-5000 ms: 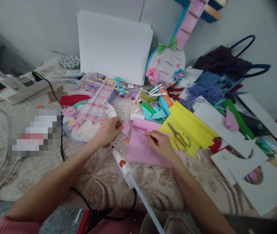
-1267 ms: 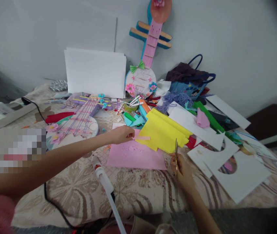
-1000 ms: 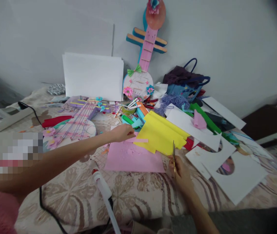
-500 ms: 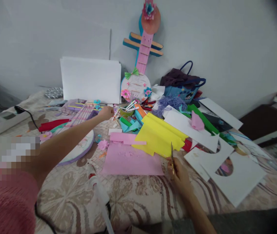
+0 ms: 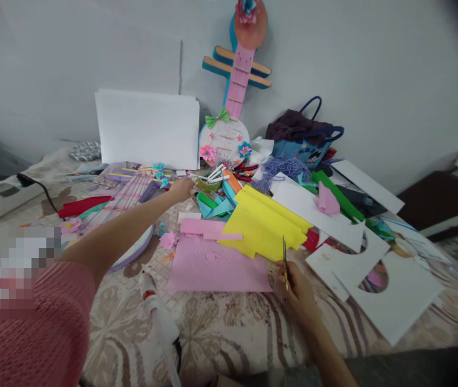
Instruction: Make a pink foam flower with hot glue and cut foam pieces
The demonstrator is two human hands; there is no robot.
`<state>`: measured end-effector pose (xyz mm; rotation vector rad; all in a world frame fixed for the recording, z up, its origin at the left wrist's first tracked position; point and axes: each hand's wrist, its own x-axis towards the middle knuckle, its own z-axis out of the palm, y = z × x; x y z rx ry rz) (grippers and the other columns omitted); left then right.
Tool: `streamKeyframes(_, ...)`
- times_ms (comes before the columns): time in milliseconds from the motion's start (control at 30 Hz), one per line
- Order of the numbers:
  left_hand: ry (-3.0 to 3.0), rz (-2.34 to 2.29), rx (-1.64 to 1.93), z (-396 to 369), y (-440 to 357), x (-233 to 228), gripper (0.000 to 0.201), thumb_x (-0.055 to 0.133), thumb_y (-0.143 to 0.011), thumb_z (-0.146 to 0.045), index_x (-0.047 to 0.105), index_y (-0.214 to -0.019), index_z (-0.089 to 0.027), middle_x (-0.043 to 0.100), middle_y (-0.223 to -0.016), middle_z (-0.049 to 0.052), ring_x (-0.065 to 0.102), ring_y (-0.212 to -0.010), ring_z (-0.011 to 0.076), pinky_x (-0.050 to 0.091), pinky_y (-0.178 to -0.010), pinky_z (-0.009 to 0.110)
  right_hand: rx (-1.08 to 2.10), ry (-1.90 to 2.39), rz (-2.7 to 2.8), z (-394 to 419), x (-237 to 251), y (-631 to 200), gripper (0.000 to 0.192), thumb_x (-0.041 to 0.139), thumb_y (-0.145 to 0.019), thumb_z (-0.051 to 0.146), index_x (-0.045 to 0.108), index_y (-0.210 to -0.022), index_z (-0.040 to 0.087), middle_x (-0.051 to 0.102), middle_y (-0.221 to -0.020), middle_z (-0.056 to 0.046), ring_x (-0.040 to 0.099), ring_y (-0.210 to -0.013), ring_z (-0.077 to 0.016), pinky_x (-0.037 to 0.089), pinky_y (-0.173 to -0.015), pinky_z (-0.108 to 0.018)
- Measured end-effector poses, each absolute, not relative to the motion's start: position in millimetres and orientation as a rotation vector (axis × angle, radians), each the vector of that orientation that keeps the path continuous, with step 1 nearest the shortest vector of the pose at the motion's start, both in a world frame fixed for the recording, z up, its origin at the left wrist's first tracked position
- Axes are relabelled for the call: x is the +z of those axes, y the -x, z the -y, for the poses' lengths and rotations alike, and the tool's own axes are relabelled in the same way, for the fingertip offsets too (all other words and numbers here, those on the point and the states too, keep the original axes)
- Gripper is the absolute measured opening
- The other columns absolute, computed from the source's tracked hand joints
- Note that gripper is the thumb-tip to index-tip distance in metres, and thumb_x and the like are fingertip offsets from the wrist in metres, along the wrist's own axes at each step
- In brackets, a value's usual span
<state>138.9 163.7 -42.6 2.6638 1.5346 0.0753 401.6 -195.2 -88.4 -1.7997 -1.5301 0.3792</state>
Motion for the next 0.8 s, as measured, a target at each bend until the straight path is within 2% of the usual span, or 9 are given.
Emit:
streamKeyframes(233,-2.710,-1.619,0.175,-155,-144,-44,0.031,0.041,-0.078,-0.011,0.063,-0.100,-0.009,0.062,-0.105,0.020,0.057,-0.104,0.0291,0.043,-0.085,0.038,0.387,1.816,1.527,194,-86,-400,0.024,0.040,-0.087,0.039,0.049,-0.093,0.017,0.052,-0.072,-0.002,0.048,-0.064,-0.0183,0.035,-0.056,-0.030)
streamKeyframes(400,-2.631,-1.651,0.273,-163,-137,-38,0.028,0.045,-0.075,-0.017,0.065,-0.093,-0.010,0.067,-0.092,0.014,0.063,-0.085,0.0240,0.046,-0.071,0.029,0.383,1.814,1.536,195,-88,-401,0.026,0.039,-0.087,0.041,0.049,-0.093,0.017,0.050,-0.071,-0.002,0.046,-0.063,-0.0182,0.035,-0.057,-0.030)
streamKeyframes(567,-2.610,-1.620,0.328,-171,-128,-36,0.028,0.045,-0.075,-0.022,0.067,-0.090,-0.012,0.069,-0.088,0.009,0.063,-0.081,0.0194,0.046,-0.069,0.023,0.383,1.830,1.547,194,-91,-402,0.029,0.041,-0.086,0.043,0.050,-0.095,0.017,0.051,-0.071,-0.002,0.047,-0.063,-0.0183,0.035,-0.056,-0.030)
streamKeyframes(700,-2.646,-1.588,0.269,-168,-130,-42,0.027,0.050,-0.073,-0.020,0.065,-0.095,-0.014,0.068,-0.094,0.009,0.062,-0.088,0.0210,0.046,-0.074,0.025,0.386,1.827,1.543,194,-89,-401,0.028,0.042,-0.086,0.041,0.050,-0.098,0.017,0.052,-0.073,-0.003,0.048,-0.064,-0.0185,0.036,-0.057,-0.030)
streamKeyframes(800,-2.685,-1.601,0.222,-162,-135,-46,0.032,0.054,-0.070,-0.018,0.063,-0.099,-0.012,0.063,-0.106,0.016,0.059,-0.099,0.0273,0.045,-0.081,0.032,0.367,1.830,1.552,194,-88,-401,0.024,0.041,-0.087,0.037,0.050,-0.097,0.017,0.052,-0.072,-0.003,0.048,-0.063,-0.0180,0.036,-0.056,-0.030)
